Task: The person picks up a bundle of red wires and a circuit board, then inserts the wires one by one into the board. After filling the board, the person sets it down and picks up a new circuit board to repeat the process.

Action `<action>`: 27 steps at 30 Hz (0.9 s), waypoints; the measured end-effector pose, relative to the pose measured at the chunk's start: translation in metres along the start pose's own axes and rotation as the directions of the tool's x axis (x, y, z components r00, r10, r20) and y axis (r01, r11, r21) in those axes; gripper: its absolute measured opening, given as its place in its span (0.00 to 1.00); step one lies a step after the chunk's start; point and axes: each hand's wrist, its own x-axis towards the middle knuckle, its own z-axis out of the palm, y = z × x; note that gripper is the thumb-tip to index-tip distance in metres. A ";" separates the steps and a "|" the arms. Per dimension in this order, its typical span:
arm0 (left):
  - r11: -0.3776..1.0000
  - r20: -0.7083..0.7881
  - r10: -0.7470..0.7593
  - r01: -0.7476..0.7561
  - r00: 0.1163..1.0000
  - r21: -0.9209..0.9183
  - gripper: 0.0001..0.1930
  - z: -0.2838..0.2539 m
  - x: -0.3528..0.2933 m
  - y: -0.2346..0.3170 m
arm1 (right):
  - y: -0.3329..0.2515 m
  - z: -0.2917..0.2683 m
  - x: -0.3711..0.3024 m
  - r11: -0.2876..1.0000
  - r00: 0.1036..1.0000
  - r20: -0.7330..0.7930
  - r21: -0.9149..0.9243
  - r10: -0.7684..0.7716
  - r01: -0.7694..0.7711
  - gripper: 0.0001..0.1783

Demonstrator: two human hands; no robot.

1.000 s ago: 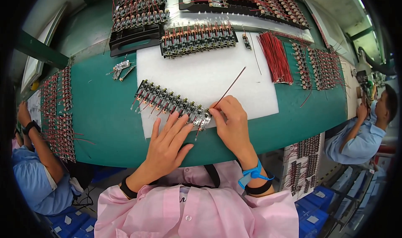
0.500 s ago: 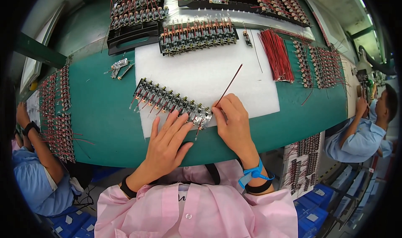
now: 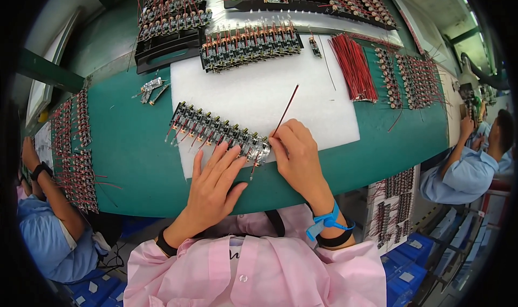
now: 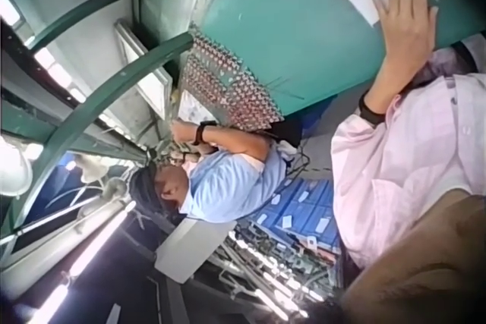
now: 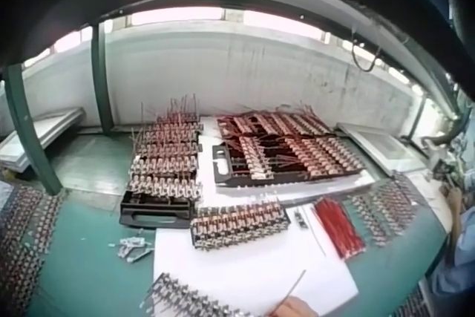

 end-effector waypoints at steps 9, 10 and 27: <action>1.000 -0.010 0.008 -0.007 1.000 0.022 0.21 0.001 0.000 0.000 | -0.001 -0.001 -0.004 0.975 0.981 -0.031 -0.116 -0.192 0.188 0.07; 1.000 -0.010 0.008 -0.008 1.000 0.021 0.21 0.001 0.000 0.000 | -0.001 -0.002 -0.006 0.974 0.980 -0.034 -0.117 -0.197 0.192 0.07; 0.999 -0.108 0.035 -0.037 0.994 -0.013 0.20 -0.023 -0.016 0.006 | 0.055 -0.107 0.064 0.729 0.981 -0.029 -0.666 0.190 -0.161 0.11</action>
